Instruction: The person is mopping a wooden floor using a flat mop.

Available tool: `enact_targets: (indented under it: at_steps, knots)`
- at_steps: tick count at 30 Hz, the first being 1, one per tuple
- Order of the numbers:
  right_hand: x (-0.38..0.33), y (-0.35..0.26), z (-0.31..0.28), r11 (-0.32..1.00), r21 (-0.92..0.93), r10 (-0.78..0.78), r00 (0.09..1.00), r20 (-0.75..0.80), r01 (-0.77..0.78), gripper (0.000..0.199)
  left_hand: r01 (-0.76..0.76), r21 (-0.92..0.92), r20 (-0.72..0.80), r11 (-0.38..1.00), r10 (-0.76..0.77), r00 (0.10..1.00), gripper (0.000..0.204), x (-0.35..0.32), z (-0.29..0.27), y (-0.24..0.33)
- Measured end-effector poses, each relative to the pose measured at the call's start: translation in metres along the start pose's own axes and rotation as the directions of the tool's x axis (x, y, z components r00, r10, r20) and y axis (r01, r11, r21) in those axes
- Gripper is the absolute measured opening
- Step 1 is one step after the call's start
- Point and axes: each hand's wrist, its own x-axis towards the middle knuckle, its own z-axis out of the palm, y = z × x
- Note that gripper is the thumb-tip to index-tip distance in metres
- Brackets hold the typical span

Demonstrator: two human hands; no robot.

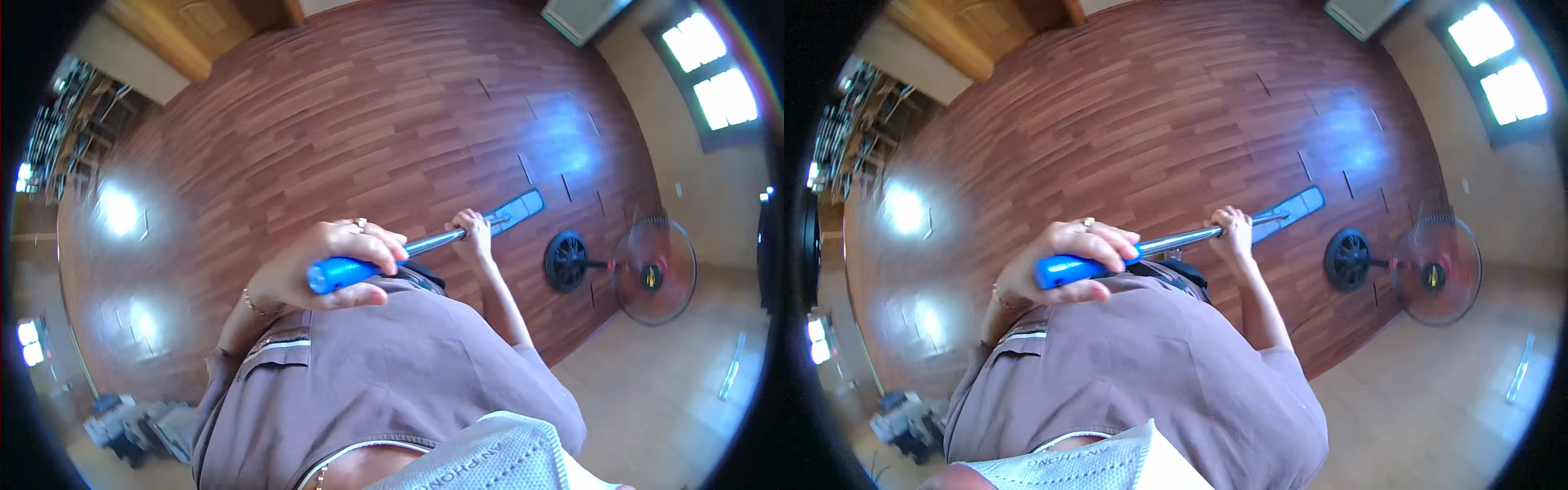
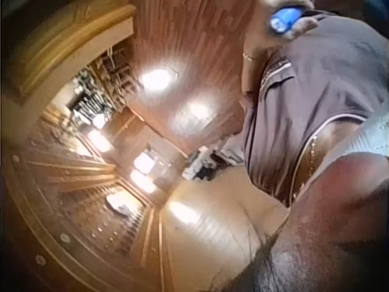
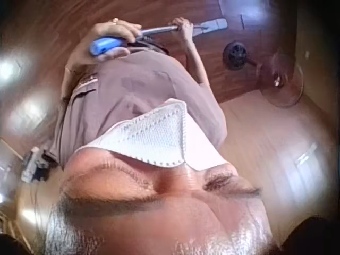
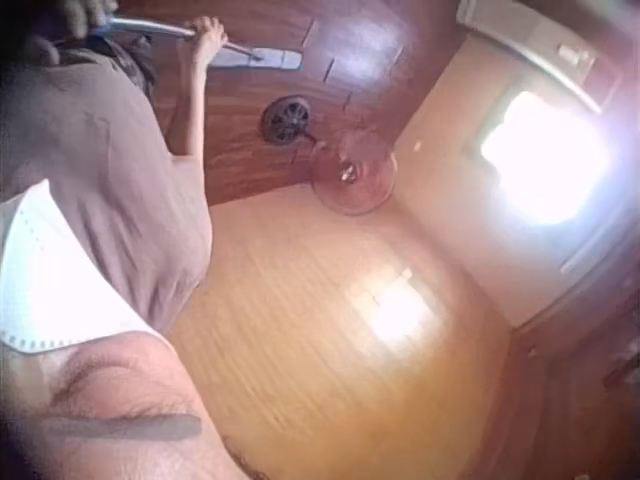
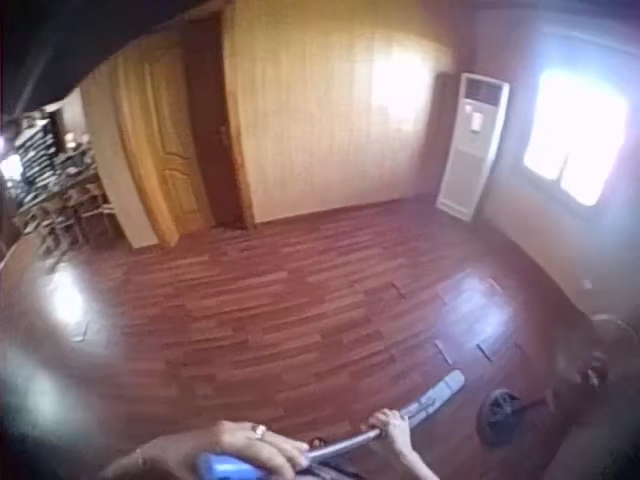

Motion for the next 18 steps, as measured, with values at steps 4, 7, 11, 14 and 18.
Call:
enact_targets:
  at_steps: [4,7,11,14,18]
  knots:
    - [0.033,0.04,0.016,0.992,-0.1,0.091,0.986,0.141,-0.077,0.018,0.065,0.034,-0.036,0.997,-0.064,0.997,0.033,-0.007,0.029,-0.027]
    - [0.068,0.058,0.038,0.993,-0.104,0.082,0.975,0.206,-0.062,0.015,0.061,0.113,-0.162,0.992,-0.042,0.986,0.036,-0.014,0.045,-0.053]
    - [0.109,0.069,0.082,0.989,0.109,-0.126,0.963,0.238,0.103,0.012,0.062,0.235,-0.261,0.97,0.002,0.965,0.042,-0.025,0.049,-0.06]
    - [0.134,0.047,0.106,0.939,0.186,-0.327,0.918,0.223,0.29,0.019,0.197,0.419,-0.371,0.886,-0.031,0.928,0.035,-0.037,0.048,-0.046]
    - [0.163,-0.011,0.159,0.9,0.384,-0.365,0.84,0.401,0.208,0.024,0.321,0.563,-0.457,0.762,-0.037,0.888,0.038,-0.069,0.042,-0.021]
